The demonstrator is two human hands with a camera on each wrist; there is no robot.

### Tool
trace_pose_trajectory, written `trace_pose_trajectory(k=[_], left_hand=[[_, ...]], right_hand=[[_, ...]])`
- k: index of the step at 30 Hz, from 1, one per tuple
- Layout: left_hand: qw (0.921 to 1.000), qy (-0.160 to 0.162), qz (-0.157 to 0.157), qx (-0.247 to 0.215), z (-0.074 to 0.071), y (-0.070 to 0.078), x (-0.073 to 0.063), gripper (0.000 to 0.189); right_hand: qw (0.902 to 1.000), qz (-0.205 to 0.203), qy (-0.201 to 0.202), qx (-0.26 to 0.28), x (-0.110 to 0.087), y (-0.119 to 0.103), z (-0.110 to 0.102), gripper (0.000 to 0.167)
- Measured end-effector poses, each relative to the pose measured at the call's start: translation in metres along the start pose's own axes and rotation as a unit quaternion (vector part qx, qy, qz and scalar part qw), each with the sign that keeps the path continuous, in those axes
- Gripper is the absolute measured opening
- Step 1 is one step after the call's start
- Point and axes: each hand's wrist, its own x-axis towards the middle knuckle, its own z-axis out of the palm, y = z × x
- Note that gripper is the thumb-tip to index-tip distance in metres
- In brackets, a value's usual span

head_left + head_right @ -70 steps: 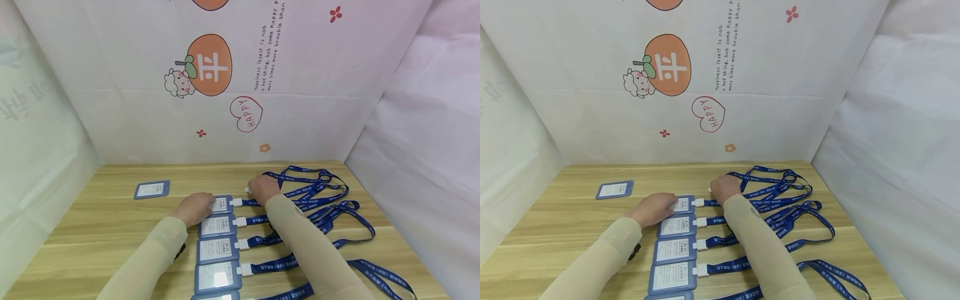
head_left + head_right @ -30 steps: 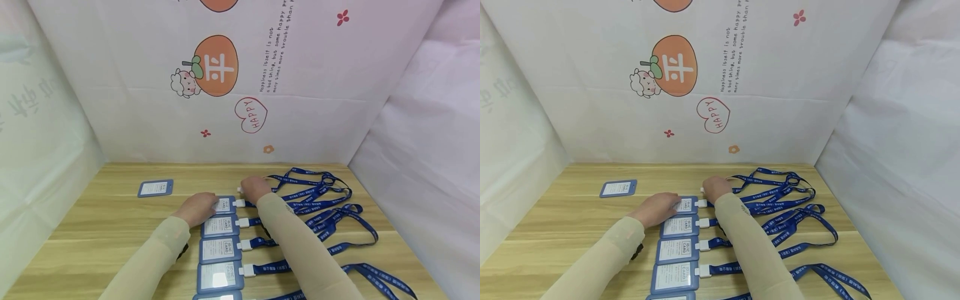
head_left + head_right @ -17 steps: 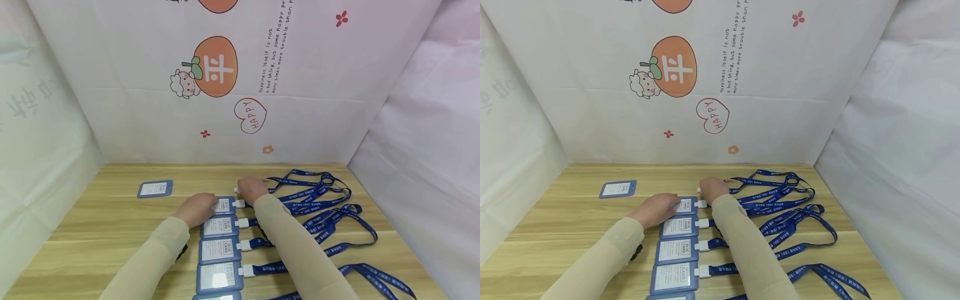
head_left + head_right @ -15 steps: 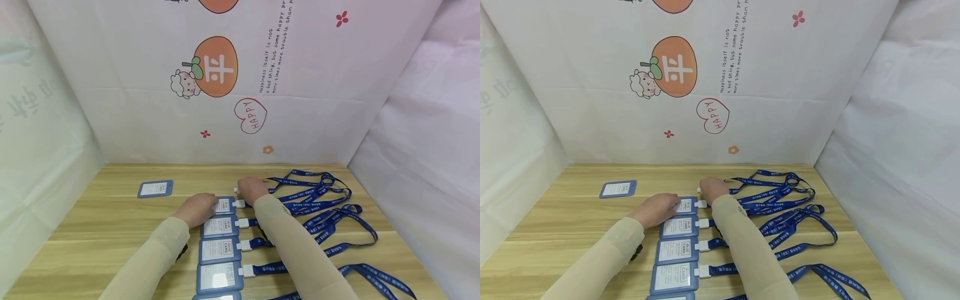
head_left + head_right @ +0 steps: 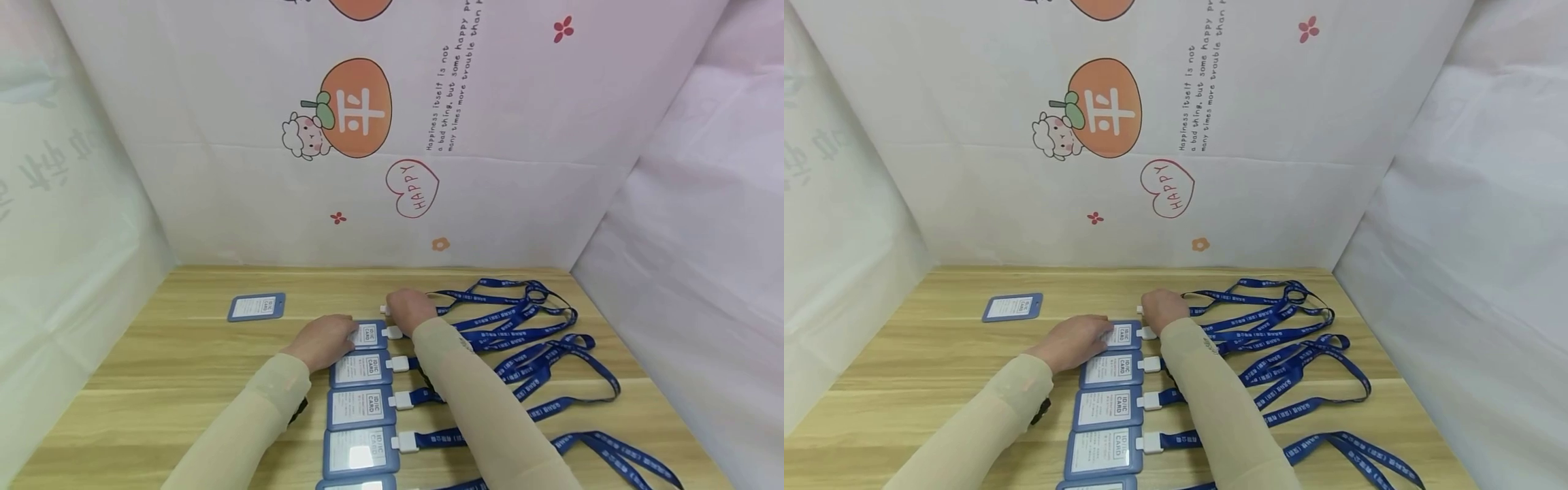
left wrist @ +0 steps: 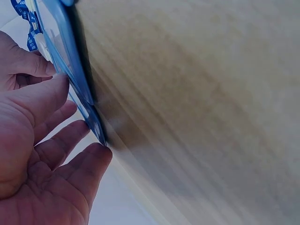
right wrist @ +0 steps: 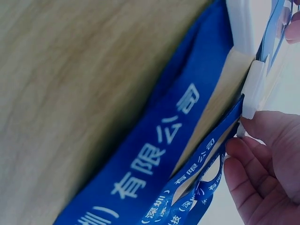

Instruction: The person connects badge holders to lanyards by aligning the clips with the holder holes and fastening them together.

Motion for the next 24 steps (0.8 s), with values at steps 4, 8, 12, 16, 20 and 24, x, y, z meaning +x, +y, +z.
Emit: trace_pose_trajectory(k=[4, 8, 12, 16, 20, 24], left_hand=[[1.0, 0.008, -0.001, 0.002, -0.003, -0.005, -0.003, 0.042], [0.9997, 0.022, -0.008, 0.01, -0.007, -0.018, -0.007, 0.044], [0.9991, 0.033, -0.018, 0.017, -0.014, -0.034, -0.01, 0.048], [0.9984, 0.038, -0.038, 0.018, -0.021, -0.05, -0.015, 0.055], [0.9968, 0.035, -0.068, 0.022, -0.025, -0.062, -0.019, 0.059], [0.9931, 0.034, -0.103, 0.045, -0.026, -0.072, -0.024, 0.056]], right_hand=[[1.0, 0.005, -0.002, 0.005, 0.0, -0.001, 0.0, 0.016], [0.9999, 0.009, -0.002, 0.007, 0.001, -0.001, 0.001, 0.016], [0.9999, 0.01, -0.002, 0.009, 0.001, -0.001, 0.0, 0.016], [0.9999, 0.011, -0.004, 0.01, 0.001, 0.0, -0.001, 0.015], [0.9999, 0.012, -0.004, 0.01, 0.0, -0.001, -0.001, 0.015], [0.9999, 0.011, 0.0, 0.013, 0.0, -0.001, 0.0, 0.016]])
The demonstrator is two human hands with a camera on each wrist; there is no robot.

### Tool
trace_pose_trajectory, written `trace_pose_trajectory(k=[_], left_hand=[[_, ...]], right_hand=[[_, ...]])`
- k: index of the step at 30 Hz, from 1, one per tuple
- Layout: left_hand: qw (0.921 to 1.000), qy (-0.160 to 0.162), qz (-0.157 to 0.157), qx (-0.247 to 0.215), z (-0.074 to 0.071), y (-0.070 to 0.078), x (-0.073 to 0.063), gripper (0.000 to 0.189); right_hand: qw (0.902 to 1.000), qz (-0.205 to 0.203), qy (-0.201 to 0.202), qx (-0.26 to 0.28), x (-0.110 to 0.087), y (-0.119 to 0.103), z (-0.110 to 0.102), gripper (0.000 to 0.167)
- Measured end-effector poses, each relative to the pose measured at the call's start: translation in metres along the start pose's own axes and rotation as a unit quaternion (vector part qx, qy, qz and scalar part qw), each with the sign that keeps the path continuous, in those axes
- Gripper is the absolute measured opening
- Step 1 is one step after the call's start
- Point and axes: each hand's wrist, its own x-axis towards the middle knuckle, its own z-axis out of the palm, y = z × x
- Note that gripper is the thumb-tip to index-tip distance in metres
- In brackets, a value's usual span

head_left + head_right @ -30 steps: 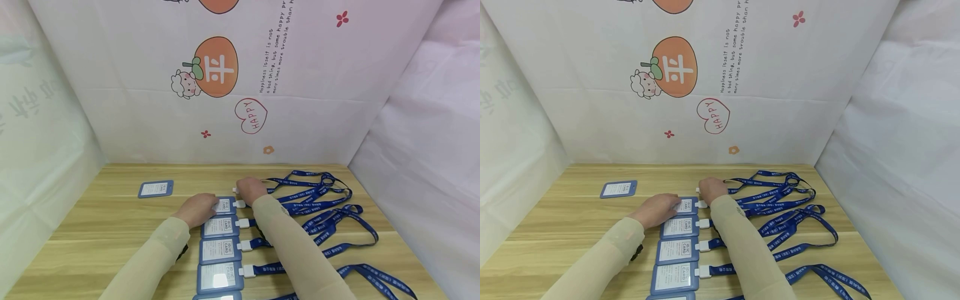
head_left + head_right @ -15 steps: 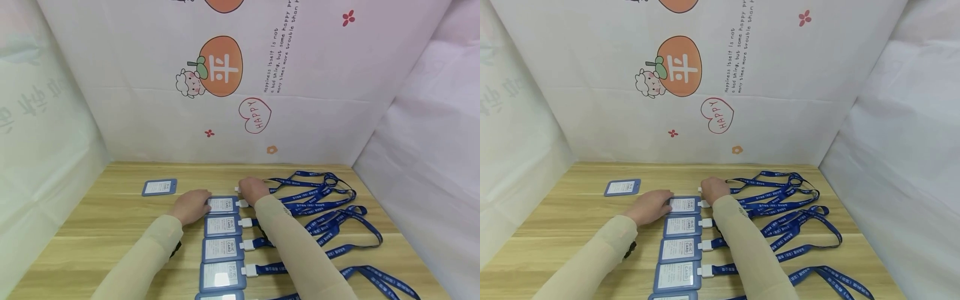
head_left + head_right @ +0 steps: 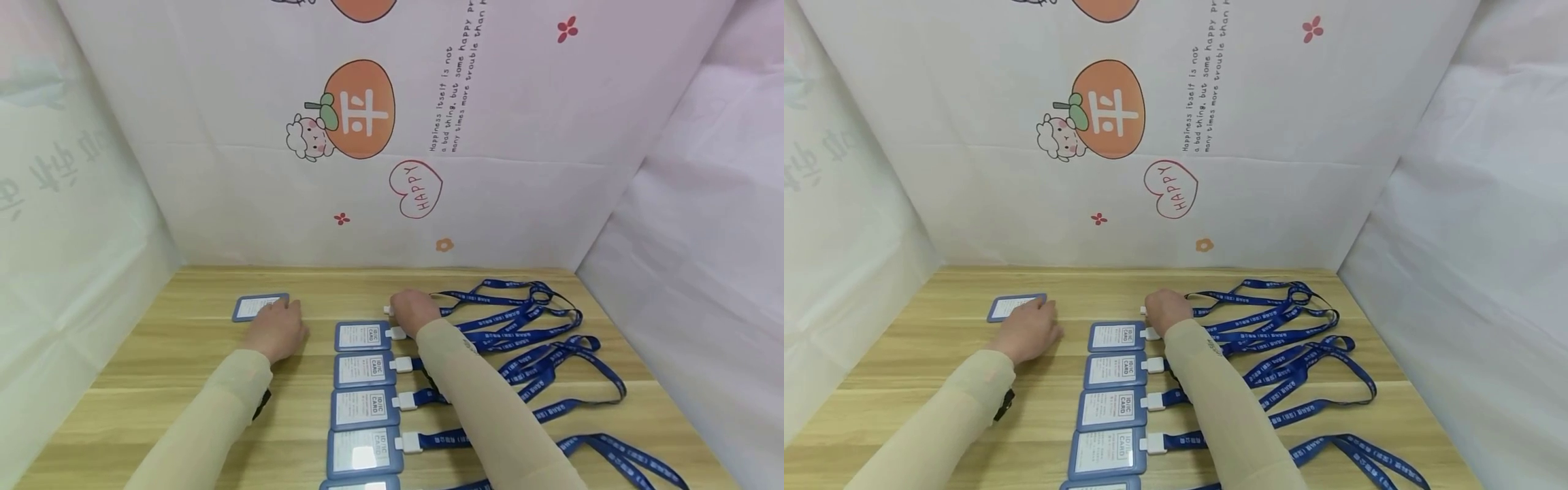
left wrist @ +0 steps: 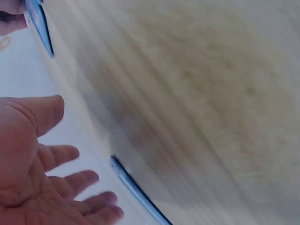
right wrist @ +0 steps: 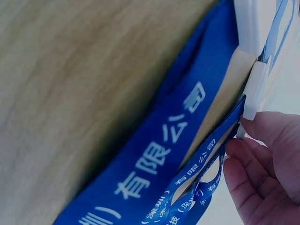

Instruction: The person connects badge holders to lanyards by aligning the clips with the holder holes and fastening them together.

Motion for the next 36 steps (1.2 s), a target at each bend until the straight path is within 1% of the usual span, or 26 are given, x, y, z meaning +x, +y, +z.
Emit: trace_pose_trajectory(k=[3, 7, 10, 14, 16, 21, 27, 36], left_hand=[[0.9998, -0.005, -0.018, 0.009, 0.001, -0.005, -0.002, 0.052], [0.9991, -0.024, -0.032, -0.014, 0.0, -0.007, -0.004, 0.051], [0.9983, -0.035, -0.034, -0.031, -0.001, -0.006, -0.006, 0.048], [0.9983, -0.04, -0.024, -0.037, 0.001, -0.004, -0.004, 0.044], [0.9984, -0.037, -0.019, -0.038, 0.003, -0.003, -0.003, 0.044], [0.9988, -0.032, -0.005, -0.036, 0.006, 0.005, 0.0, 0.043], [0.9991, -0.035, -0.001, -0.025, 0.008, 0.013, 0.004, 0.044], [0.9994, -0.026, 0.022, -0.01, 0.007, 0.022, 0.005, 0.039]], right_hand=[[1.0, -0.004, 0.001, 0.002, -0.001, -0.001, 0.0, 0.017], [1.0, -0.007, 0.001, 0.0, -0.002, -0.001, 0.0, 0.018], [1.0, -0.009, 0.001, -0.003, -0.002, -0.001, 0.001, 0.019], [0.9999, -0.01, 0.007, -0.003, -0.002, -0.001, 0.002, 0.019], [0.9999, -0.01, 0.01, 0.002, -0.001, 0.0, 0.003, 0.019], [0.9998, -0.009, 0.013, 0.007, -0.001, 0.001, 0.004, 0.02], [0.9998, -0.012, 0.015, 0.008, -0.004, 0.001, 0.003, 0.02], [0.9998, -0.014, 0.011, 0.001, -0.004, 0.001, 0.001, 0.018]])
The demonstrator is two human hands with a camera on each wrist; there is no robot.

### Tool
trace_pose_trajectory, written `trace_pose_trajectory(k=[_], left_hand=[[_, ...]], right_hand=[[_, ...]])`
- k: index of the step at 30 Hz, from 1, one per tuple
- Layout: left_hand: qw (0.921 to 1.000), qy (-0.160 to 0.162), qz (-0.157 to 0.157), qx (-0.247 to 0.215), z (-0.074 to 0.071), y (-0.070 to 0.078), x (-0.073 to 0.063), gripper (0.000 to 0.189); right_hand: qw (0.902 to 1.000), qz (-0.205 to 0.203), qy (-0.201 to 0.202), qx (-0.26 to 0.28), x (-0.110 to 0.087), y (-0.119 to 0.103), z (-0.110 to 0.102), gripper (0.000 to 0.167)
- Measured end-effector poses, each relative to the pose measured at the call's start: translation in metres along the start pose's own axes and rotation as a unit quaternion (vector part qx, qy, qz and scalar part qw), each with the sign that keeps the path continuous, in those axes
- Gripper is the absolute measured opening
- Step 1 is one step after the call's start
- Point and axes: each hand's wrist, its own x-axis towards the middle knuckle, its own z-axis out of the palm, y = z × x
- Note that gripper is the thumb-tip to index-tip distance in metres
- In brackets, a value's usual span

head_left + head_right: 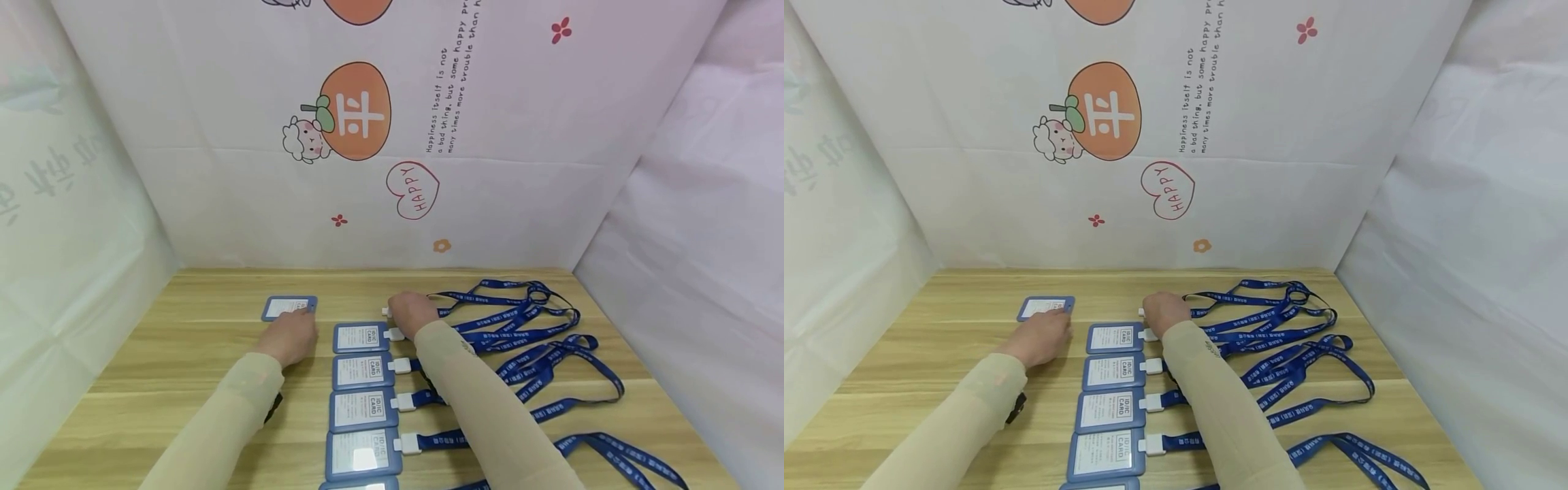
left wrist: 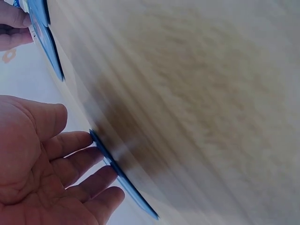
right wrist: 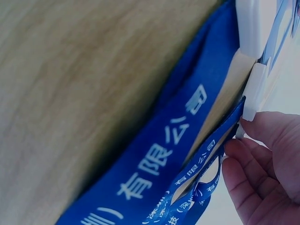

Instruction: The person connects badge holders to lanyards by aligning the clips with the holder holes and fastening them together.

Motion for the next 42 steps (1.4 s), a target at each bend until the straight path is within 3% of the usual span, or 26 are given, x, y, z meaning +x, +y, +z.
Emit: trace_pose_trajectory(k=[8, 23, 42], left_hand=[[1.0, -0.003, 0.004, 0.001, 0.002, 0.008, 0.005, 0.031], [0.9998, -0.011, 0.014, -0.011, 0.004, 0.032, 0.012, 0.034], [0.9994, -0.009, 0.026, -0.021, 0.009, 0.045, 0.02, 0.038]], right_hand=[[0.9999, 0.002, 0.0, -0.016, -0.001, -0.001, -0.001, 0.018], [0.9998, 0.003, -0.005, -0.017, -0.002, -0.002, 0.0, 0.017], [0.9998, 0.006, 0.002, -0.018, -0.001, -0.003, 0.0, 0.018]])
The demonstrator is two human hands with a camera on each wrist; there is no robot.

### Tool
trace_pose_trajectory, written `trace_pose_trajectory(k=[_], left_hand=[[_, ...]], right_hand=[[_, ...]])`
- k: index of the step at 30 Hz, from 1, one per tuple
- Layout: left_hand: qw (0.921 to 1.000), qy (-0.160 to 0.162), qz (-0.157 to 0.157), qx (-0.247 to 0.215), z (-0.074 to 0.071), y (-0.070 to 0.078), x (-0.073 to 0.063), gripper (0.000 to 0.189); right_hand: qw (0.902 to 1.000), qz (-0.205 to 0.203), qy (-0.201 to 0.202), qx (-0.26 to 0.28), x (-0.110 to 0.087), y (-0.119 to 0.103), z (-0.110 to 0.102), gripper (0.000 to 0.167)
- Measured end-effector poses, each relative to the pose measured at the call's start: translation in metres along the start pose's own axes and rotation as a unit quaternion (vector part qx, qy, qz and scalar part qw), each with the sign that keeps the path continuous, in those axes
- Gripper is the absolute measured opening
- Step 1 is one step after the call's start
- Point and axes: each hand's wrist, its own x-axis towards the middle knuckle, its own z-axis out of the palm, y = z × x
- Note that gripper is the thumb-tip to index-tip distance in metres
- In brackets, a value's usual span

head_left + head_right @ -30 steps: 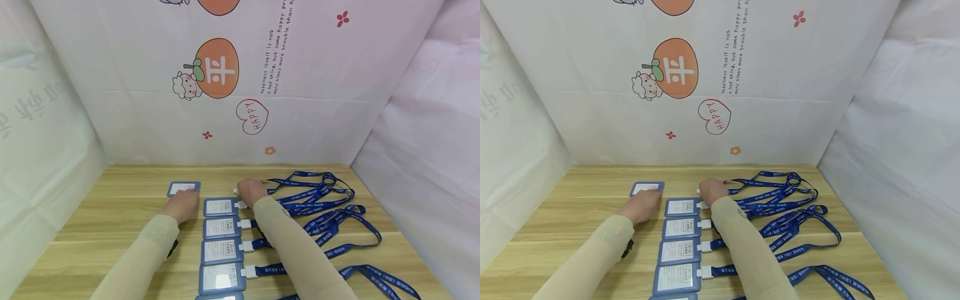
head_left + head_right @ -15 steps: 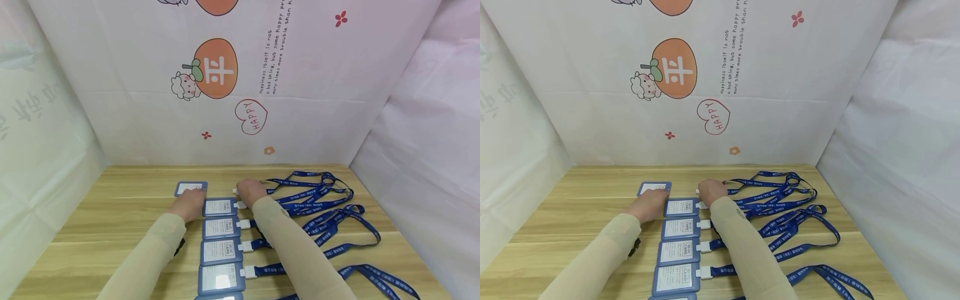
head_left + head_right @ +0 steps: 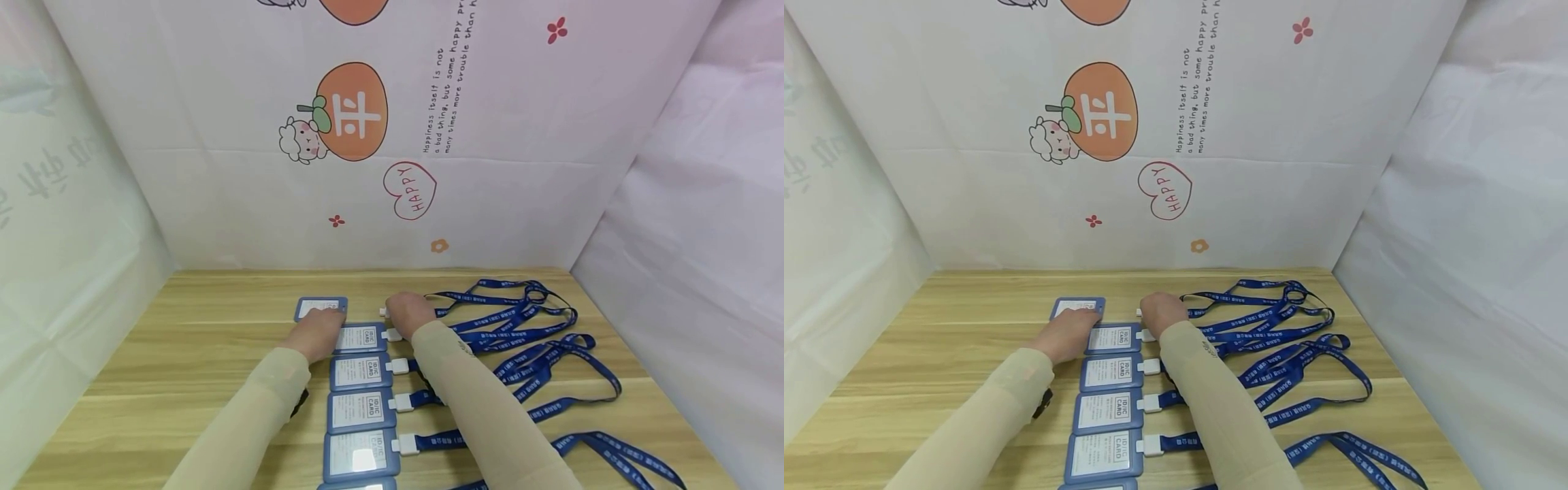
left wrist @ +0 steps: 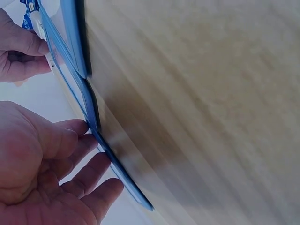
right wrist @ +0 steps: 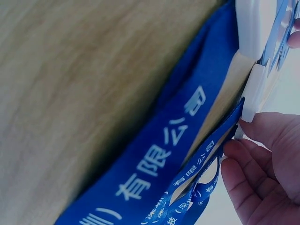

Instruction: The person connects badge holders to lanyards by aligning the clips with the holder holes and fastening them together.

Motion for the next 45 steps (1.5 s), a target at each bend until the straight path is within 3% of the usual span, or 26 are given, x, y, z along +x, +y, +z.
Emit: trace_pose_trajectory(k=[7, 13, 17, 24, 45], left_hand=[[0.9999, 0.002, 0.008, 0.007, 0.002, 0.0, 0.001, 0.037], [0.9985, 0.014, 0.016, 0.05, 0.0, -0.006, 0.002, 0.035], [0.998, 0.001, 0.01, 0.062, -0.001, -0.008, 0.002, 0.038], [0.9994, -0.023, -0.016, 0.022, -0.001, -0.004, 0.001, 0.042], [0.9995, -0.027, -0.012, -0.013, -0.002, 0.01, 0.002, 0.041]], right_hand=[[1.0, -0.003, 0.003, -0.009, 0.001, 0.0, 0.001, 0.017], [0.9999, -0.003, 0.002, -0.01, 0.001, 0.0, 0.001, 0.016], [0.9999, -0.005, 0.004, -0.01, 0.002, 0.0, 0.001, 0.016], [0.9998, -0.009, 0.008, -0.013, 0.001, 0.001, 0.001, 0.015], [1.0, 0.0, -0.003, 0.001, 0.003, 0.002, 0.002, 0.016]])
